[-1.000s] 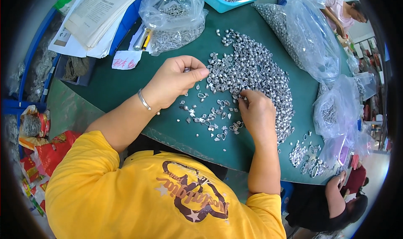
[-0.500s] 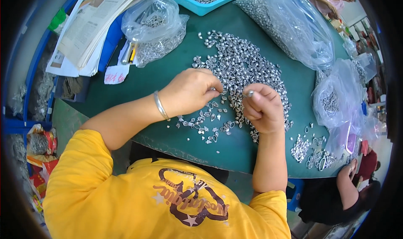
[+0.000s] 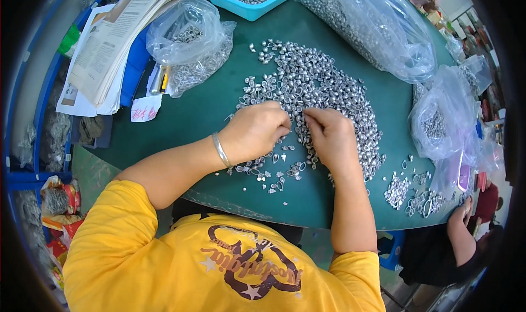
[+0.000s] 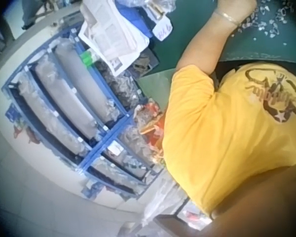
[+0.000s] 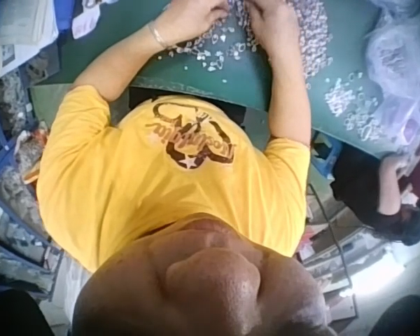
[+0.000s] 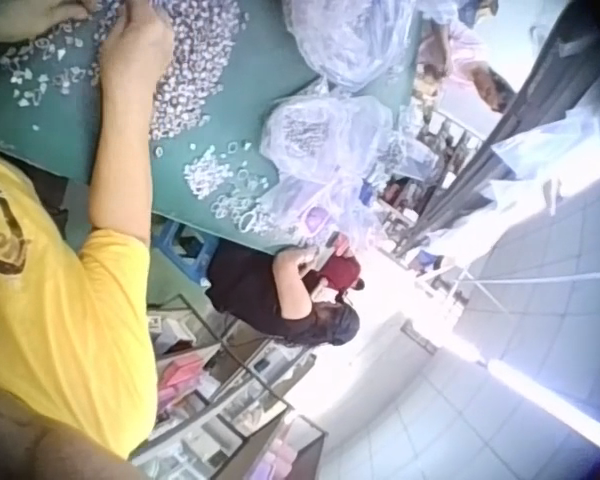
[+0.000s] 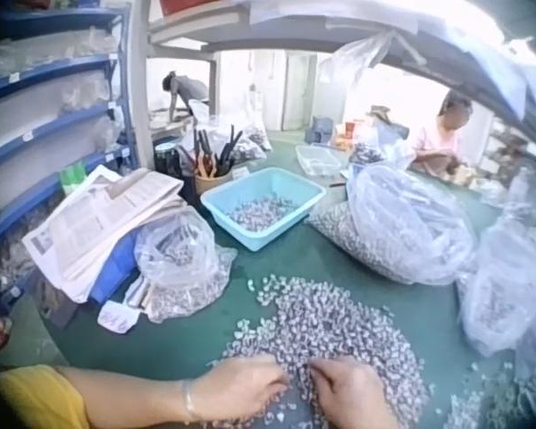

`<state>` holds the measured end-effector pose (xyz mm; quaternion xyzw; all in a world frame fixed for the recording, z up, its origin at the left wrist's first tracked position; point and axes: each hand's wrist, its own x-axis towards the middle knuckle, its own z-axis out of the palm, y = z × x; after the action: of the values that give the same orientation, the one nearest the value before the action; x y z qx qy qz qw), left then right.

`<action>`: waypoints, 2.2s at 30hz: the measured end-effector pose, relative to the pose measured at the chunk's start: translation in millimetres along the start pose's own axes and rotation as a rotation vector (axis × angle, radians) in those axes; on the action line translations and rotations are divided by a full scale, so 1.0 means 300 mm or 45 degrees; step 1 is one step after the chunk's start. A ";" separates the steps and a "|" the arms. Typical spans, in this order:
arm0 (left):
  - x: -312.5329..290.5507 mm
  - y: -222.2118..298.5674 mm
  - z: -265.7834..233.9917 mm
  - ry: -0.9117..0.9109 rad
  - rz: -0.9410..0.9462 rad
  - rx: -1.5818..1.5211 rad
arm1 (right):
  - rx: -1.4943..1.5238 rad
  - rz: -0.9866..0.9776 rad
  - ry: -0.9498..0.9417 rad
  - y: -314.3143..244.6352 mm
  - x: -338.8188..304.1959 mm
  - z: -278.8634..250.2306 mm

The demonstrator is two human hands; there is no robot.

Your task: The person picks up and examines small metal components by hand, moving them from a large pile on a green table into a blue plastic tray.

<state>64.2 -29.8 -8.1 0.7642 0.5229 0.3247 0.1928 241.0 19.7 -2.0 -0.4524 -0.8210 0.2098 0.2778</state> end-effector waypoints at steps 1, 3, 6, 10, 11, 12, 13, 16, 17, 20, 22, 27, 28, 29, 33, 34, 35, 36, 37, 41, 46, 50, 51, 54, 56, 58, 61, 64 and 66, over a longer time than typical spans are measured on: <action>0.004 0.005 -0.004 -0.011 -0.003 -0.002 | -0.152 -0.026 -0.055 -0.013 0.000 0.004; 0.020 0.017 -0.022 -0.107 -0.458 -0.686 | -0.196 -0.035 -0.051 -0.021 0.000 0.005; 0.024 0.017 -0.064 -0.175 -0.650 -1.094 | -0.154 -0.085 0.019 -0.019 0.004 0.004; 0.022 0.003 -0.072 -0.303 -0.894 -1.627 | 0.728 0.328 -0.151 -0.034 0.001 -0.037; 0.021 -0.002 -0.072 -0.320 -0.913 -1.750 | 0.730 0.329 -0.154 -0.034 0.003 -0.048; 0.017 -0.010 -0.071 -0.325 -0.914 -1.752 | 1.062 0.487 -0.262 -0.034 0.001 -0.063; 0.013 -0.021 -0.071 -0.356 -0.880 -1.862 | 1.395 0.646 -0.370 -0.029 -0.001 -0.074; 0.017 -0.025 -0.069 -0.357 -0.851 -2.099 | 2.213 0.551 -0.443 0.010 0.009 -0.074; 0.020 -0.022 -0.069 -0.315 -0.852 -2.226 | 2.446 0.529 -0.450 0.015 0.014 -0.080; 0.027 -0.026 -0.091 -0.267 -0.907 -2.271 | 1.750 0.598 -0.372 0.002 0.008 -0.081; 0.022 -0.024 -0.108 -0.179 -0.974 -2.323 | 0.719 0.373 -0.251 -0.029 -0.005 -0.045; 0.028 -0.006 -0.164 -0.118 -0.737 -1.593 | -0.107 -0.107 -0.180 -0.056 -0.023 0.003; 0.019 0.009 -0.183 -0.068 -0.559 -1.174 | -0.128 -0.134 -0.180 -0.060 -0.024 0.000; 0.011 0.032 -0.206 -0.028 -0.382 -0.754 | -0.141 -0.139 -0.173 -0.065 -0.029 0.003; -0.069 0.059 -0.238 -0.216 -0.173 -0.379 | 0.220 -0.057 -0.106 -0.048 -0.027 0.002; -0.104 0.057 -0.236 -0.240 -0.124 -0.260 | 0.466 0.112 -0.159 -0.055 -0.026 -0.002; -0.141 0.052 -0.224 -0.242 -0.093 -0.189 | 0.711 0.283 -0.211 -0.062 -0.025 -0.010; -0.171 0.051 -0.214 -0.272 -0.103 -0.139 | 1.150 0.548 -0.344 -0.069 -0.020 -0.031; -0.192 0.052 -0.200 -0.305 -0.112 -0.086 | 1.510 0.605 -0.404 -0.060 -0.018 -0.037; -0.255 0.034 -0.147 -0.225 -0.149 0.058 | 1.840 0.661 -0.452 -0.069 -0.017 -0.031; -0.252 0.050 -0.140 -0.124 -0.591 -0.770 | 1.990 0.699 -0.550 -0.062 -0.031 -0.002; -0.237 0.047 -0.125 -0.072 -0.965 -2.214 | 1.993 0.697 -0.619 -0.071 -0.037 0.014; -0.238 0.040 -0.115 -0.098 -0.980 -2.319 | 2.000 0.685 -0.618 -0.069 -0.039 0.013; -0.235 0.036 -0.114 -0.135 -0.980 -2.485 | 2.046 0.680 -0.614 -0.061 -0.039 0.008; -0.240 0.030 -0.112 -0.173 -0.954 -2.626 | 2.085 0.688 -0.615 -0.065 -0.038 0.006; -0.247 0.025 -0.108 -0.178 -0.935 -2.654 | 2.139 0.713 -0.608 -0.067 -0.039 0.006; -0.253 0.031 -0.132 -0.078 -0.945 -2.573 | 2.307 0.670 -0.708 -0.043 -0.031 0.004; -0.253 0.006 -0.198 0.039 -0.829 -2.425 | 2.428 0.693 -0.603 -0.046 -0.037 -0.005; -0.251 -0.011 -0.244 0.075 -0.689 -2.424 | 2.345 0.671 -0.558 -0.042 -0.040 -0.005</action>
<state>-7.5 -101.4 20.0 0.1368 0.2054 0.5733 0.7813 239.2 3.2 3.4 -0.1787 -0.2426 0.9025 0.3077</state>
